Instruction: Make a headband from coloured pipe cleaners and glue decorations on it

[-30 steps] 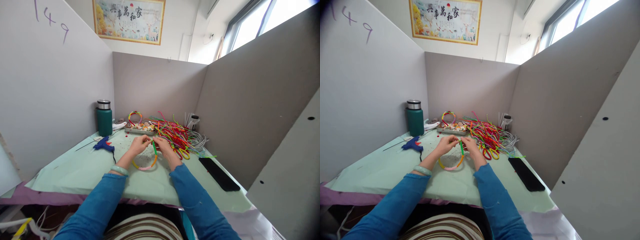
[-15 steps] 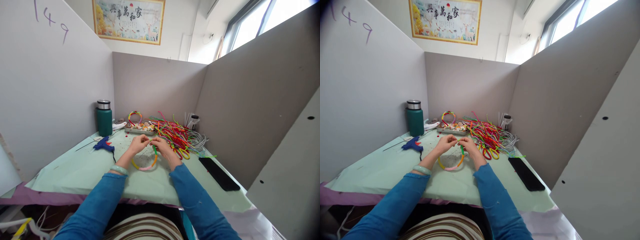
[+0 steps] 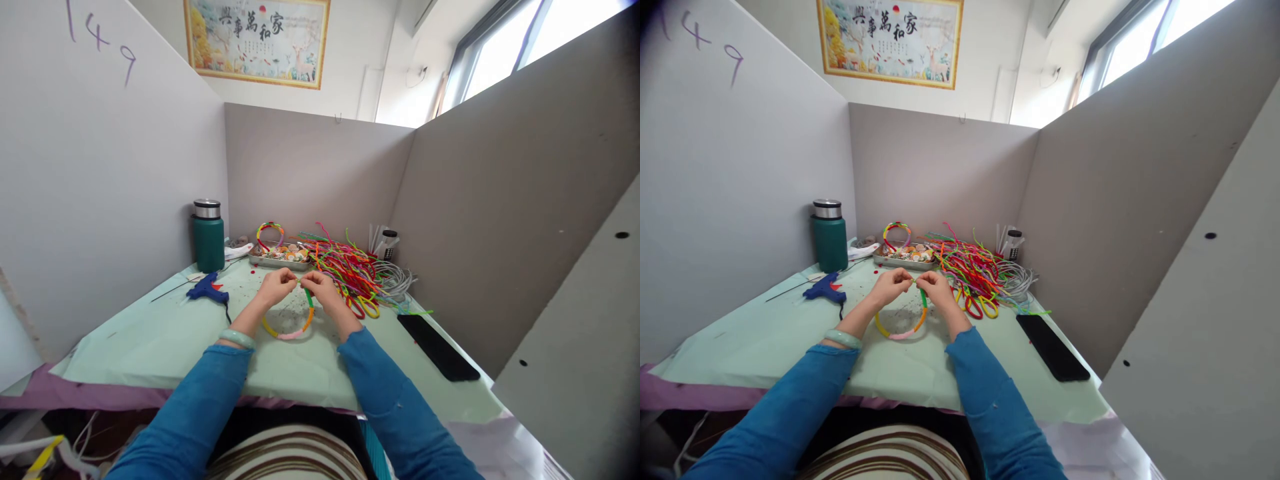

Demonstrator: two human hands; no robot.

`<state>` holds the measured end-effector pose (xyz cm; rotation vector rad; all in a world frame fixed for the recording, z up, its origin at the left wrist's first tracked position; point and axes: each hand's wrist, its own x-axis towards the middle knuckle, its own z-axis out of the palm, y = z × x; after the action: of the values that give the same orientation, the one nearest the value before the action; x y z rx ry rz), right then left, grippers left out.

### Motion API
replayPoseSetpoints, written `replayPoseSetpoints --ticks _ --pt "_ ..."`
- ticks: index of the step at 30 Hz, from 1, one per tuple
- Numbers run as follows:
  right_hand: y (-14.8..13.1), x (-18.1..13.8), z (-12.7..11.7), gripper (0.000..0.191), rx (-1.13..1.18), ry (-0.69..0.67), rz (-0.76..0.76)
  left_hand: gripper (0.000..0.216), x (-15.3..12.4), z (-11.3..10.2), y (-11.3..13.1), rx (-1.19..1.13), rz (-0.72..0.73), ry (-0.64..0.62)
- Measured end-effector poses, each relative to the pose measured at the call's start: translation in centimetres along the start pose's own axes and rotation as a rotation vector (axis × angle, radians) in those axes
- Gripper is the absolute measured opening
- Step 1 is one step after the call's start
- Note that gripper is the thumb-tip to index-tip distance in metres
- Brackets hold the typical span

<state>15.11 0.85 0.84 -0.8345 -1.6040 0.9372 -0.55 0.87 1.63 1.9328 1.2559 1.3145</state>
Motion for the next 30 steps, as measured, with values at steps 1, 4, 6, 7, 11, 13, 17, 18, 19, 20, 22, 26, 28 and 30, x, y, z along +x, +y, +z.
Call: replayPoseSetpoints --ticks 1,4,6,7,11,13,17,18,19,20,22,26,28,30 --pt "-0.1 0.0 0.0 0.015 -0.023 0.001 -0.034 0.013 0.0 0.0 0.0 0.003 -0.006 0.001" --pt "-0.2 -0.1 0.1 0.014 -0.102 0.02 -0.13 0.012 0.0 -0.1 -0.1 0.018 -0.019 0.004" --pt "-0.2 -0.1 0.2 0.015 -0.163 0.041 -0.175 0.011 0.1 0.0 -0.2 0.027 -0.02 0.006" --pt "-0.1 -0.1 0.3 0.015 -0.193 0.052 -0.19 0.011 0.1 0.0 -0.2 0.026 -0.016 0.007" --pt "-0.2 -0.3 0.3 0.015 -0.308 0.077 -0.234 0.012 0.1 0.1 -0.4 0.009 0.007 -0.008" --pt "-0.2 -0.5 0.2 0.015 -0.348 0.071 -0.273 0.012 0.2 0.1 -0.4 0.007 0.012 -0.016" --pt "-0.4 -0.9 0.2 0.016 -0.402 0.059 -0.313 0.013 0.3 0.2 -0.6 0.042 0.031 -0.026" --pt "-0.5 -0.9 0.3 0.016 -0.411 0.059 -0.313 0.013 0.3 0.2 -0.7 0.064 0.04 -0.037" --pt "-0.5 -0.9 0.3 0.015 -0.413 0.063 -0.314 0.013 0.2 0.2 -0.6 0.088 0.049 -0.05" --pt "-0.5 -0.8 0.3 0.014 -0.407 0.071 -0.313 0.013 0.1 0.2 -0.6 0.114 0.061 -0.062" --pt "-0.4 -0.6 0.4 0.012 -0.361 0.084 -0.29 0.013 -0.1 0.2 -0.4 0.166 0.089 -0.078" --pt "-0.2 0.0 0.2 0.009 -0.177 0.058 -0.142 0.015 -0.5 0.3 0.0 0.254 0.145 -0.087" --pt "-0.2 0.1 0.0 0.008 -0.092 0.034 -0.03 0.014 -0.6 0.5 0.1 0.263 0.164 -0.085" --pt "-0.2 0.2 0.0 0.008 0.01 0.021 0.113 0.012 -0.7 0.6 0.2 0.246 0.187 -0.079"
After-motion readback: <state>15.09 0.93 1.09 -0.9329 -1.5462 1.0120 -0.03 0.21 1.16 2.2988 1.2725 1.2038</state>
